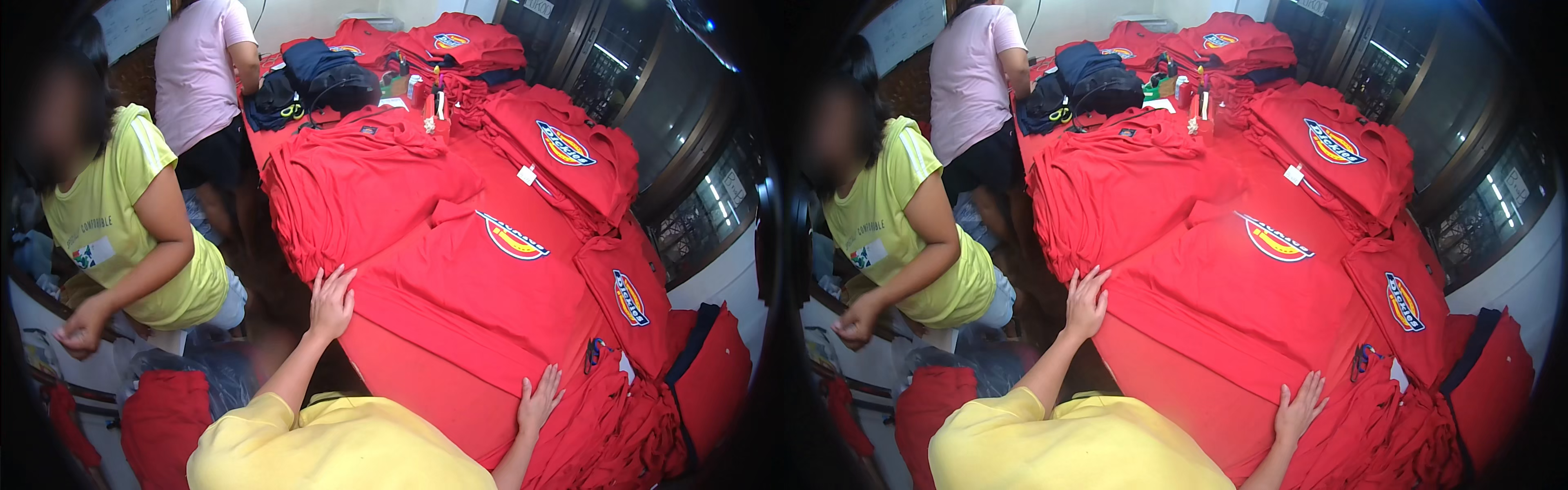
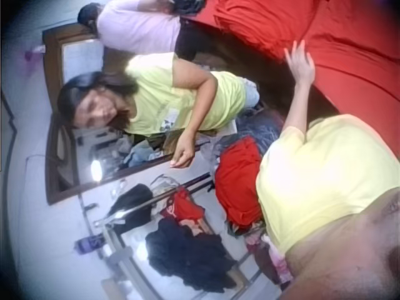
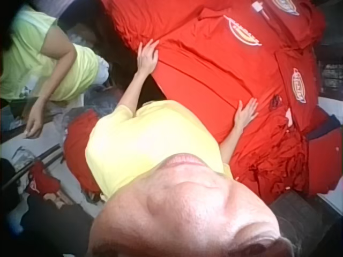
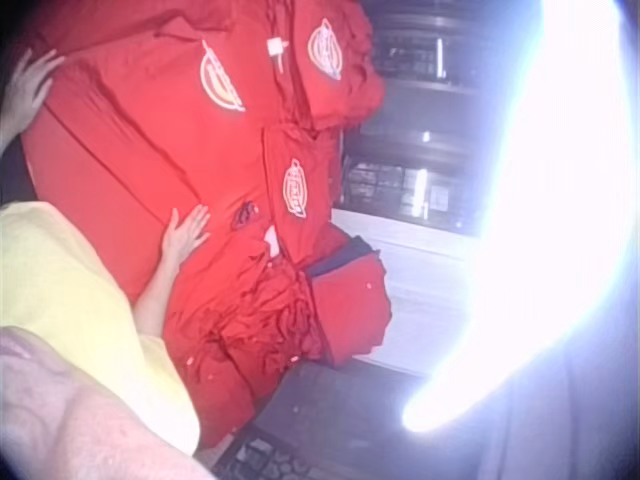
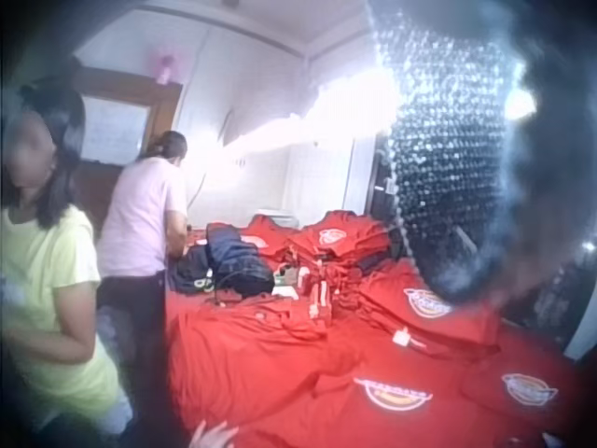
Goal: The person picks up red shirts from a large pile, smooths them out on a table, and folds them one by one.
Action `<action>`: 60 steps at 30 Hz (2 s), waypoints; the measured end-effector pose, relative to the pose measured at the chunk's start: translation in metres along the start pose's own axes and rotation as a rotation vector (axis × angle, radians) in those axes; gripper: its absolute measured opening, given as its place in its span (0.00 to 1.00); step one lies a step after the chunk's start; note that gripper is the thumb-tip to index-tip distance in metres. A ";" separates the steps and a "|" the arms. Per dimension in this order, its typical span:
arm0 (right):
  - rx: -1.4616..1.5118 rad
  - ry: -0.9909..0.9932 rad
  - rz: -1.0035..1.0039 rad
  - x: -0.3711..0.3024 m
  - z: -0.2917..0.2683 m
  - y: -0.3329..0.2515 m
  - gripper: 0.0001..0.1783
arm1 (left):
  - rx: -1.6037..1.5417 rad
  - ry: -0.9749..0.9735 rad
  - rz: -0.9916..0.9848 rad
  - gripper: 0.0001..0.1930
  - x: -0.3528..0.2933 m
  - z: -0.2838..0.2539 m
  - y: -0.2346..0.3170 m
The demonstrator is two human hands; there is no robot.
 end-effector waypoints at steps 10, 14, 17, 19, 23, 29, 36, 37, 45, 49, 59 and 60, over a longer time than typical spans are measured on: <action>-0.040 0.063 -0.027 -0.006 -0.009 0.006 0.38 | 0.031 0.007 0.012 0.21 -0.004 0.003 0.007; -0.068 0.029 -0.049 -0.010 -0.027 -0.009 0.38 | 0.084 -0.017 0.027 0.23 -0.008 0.001 0.005; -0.085 0.004 -0.053 -0.012 -0.033 -0.008 0.38 | 0.119 -0.031 0.039 0.24 -0.014 0.007 0.006; -0.081 -0.004 -0.050 -0.011 -0.032 -0.010 0.38 | 0.156 -0.025 0.048 0.25 -0.012 0.012 0.007; -0.039 -0.004 -0.043 -0.011 -0.029 -0.011 0.39 | 0.060 0.010 -0.204 0.27 -0.016 0.026 0.005; 0.009 -0.008 -0.006 -0.007 -0.006 0.001 0.37 | 0.137 0.066 -0.232 0.28 -0.025 0.025 0.007; 0.082 -0.014 0.003 -0.004 -0.003 0.010 0.38 | 0.138 0.120 -0.193 0.27 -0.024 0.023 0.014; 0.094 -0.011 0.006 -0.005 -0.005 0.011 0.38 | 0.133 0.113 -0.193 0.27 -0.024 0.025 0.015; 0.154 -0.010 0.014 -0.003 -0.007 0.009 0.38 | 0.150 0.105 -0.208 0.26 -0.024 0.023 0.015; 0.149 -0.010 0.017 -0.002 -0.004 0.012 0.34 | 0.143 0.103 -0.225 0.26 -0.022 0.024 0.016; 0.160 0.042 -0.024 -0.002 0.001 0.017 0.28 | 0.131 0.097 -0.232 0.26 -0.021 0.027 0.014; 0.168 0.058 -0.025 -0.003 0.001 0.018 0.28 | 0.114 0.082 -0.237 0.26 -0.020 0.026 0.014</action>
Point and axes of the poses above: each hand's wrist, its own x-axis towards the middle knuckle, its own z-axis out of the palm, y = z × x, the point moved 7 cm from there along x, towards the middle knuckle, and after that the axes turned 15 degrees about -z, right-handed, at the moved point
